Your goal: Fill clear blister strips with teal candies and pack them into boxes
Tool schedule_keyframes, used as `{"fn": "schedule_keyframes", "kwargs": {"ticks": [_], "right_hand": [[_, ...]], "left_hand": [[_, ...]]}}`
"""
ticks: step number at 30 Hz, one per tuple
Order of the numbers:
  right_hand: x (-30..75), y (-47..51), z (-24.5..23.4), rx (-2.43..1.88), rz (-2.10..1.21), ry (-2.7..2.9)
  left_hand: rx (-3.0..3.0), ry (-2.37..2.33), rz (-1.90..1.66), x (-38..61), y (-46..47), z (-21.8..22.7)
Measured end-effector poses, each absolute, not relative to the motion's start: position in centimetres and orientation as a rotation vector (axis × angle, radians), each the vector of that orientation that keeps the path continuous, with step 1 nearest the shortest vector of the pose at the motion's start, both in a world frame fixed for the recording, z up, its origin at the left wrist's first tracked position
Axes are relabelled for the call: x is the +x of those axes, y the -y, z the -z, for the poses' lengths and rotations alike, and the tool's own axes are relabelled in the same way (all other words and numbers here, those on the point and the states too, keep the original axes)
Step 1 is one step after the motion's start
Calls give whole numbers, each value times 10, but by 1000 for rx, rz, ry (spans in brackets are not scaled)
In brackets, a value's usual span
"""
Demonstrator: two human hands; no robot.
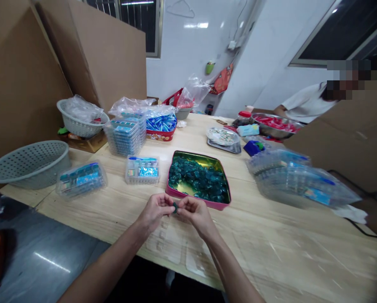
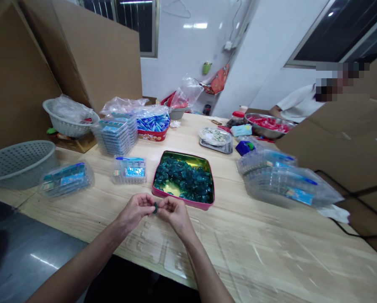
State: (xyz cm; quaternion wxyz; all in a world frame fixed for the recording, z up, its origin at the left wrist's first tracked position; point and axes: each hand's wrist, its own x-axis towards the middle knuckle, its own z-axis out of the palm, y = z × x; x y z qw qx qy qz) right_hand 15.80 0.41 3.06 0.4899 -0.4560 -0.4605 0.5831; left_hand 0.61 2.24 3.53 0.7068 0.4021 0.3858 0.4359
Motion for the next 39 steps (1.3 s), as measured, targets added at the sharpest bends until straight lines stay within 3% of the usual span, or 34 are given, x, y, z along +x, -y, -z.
{"fn": "schedule_keyframes", "kwargs": {"ticks": [5, 15, 34, 39], "right_hand": [[162, 1, -32, -992, -1609, 986], [149, 5, -33, -942, -1680, 815], [137, 7, -33, -1085, -1116, 1181], [135, 7, -22, -1077, -1115, 1124]], "left_hand": [[868, -841, -943, 5, -19, -38], [957, -858, -992, 3, -13, -43], [786, -690, -1075, 2, -14, -37], [750, -759, -1095, 4, -15, -34]]}}
